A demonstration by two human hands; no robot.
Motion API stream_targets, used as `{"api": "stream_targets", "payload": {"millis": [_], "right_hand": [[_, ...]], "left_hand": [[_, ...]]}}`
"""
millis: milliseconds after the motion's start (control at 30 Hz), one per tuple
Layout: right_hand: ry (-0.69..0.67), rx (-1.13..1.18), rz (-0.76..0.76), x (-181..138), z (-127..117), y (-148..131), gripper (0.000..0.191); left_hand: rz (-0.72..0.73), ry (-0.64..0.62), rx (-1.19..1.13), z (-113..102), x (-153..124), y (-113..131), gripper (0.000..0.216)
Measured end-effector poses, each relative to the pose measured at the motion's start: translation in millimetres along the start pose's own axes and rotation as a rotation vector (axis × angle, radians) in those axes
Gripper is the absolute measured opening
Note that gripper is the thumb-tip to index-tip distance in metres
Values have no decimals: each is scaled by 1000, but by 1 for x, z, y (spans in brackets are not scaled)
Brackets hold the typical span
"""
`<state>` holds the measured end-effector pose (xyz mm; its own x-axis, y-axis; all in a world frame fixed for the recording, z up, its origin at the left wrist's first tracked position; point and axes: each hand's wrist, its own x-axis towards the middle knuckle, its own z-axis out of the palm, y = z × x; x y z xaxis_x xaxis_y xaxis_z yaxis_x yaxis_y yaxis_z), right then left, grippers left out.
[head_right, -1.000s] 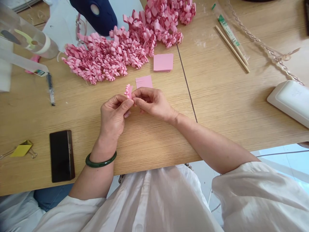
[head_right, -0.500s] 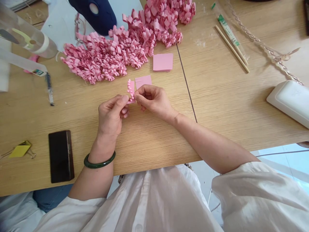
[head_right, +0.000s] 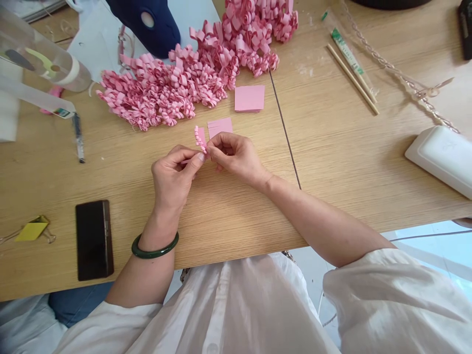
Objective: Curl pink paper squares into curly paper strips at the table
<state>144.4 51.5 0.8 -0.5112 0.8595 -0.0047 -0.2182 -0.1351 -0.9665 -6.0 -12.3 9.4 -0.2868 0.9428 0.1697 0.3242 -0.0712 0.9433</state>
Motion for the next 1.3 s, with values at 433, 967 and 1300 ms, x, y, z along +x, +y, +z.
{"api": "stream_targets", "payload": {"millis": [433, 967, 1300], "right_hand": [[141, -54, -55, 0, -2, -1, 34], [131, -126, -52, -3, 5, 11, 32], [144, -194, -63, -3, 4, 4, 20]], "left_hand": [[-264, 77, -376, 4, 1, 4, 24], [-18, 80, -131, 9, -5, 1, 19], [-89, 127, -178, 7, -2, 0, 22]]}}
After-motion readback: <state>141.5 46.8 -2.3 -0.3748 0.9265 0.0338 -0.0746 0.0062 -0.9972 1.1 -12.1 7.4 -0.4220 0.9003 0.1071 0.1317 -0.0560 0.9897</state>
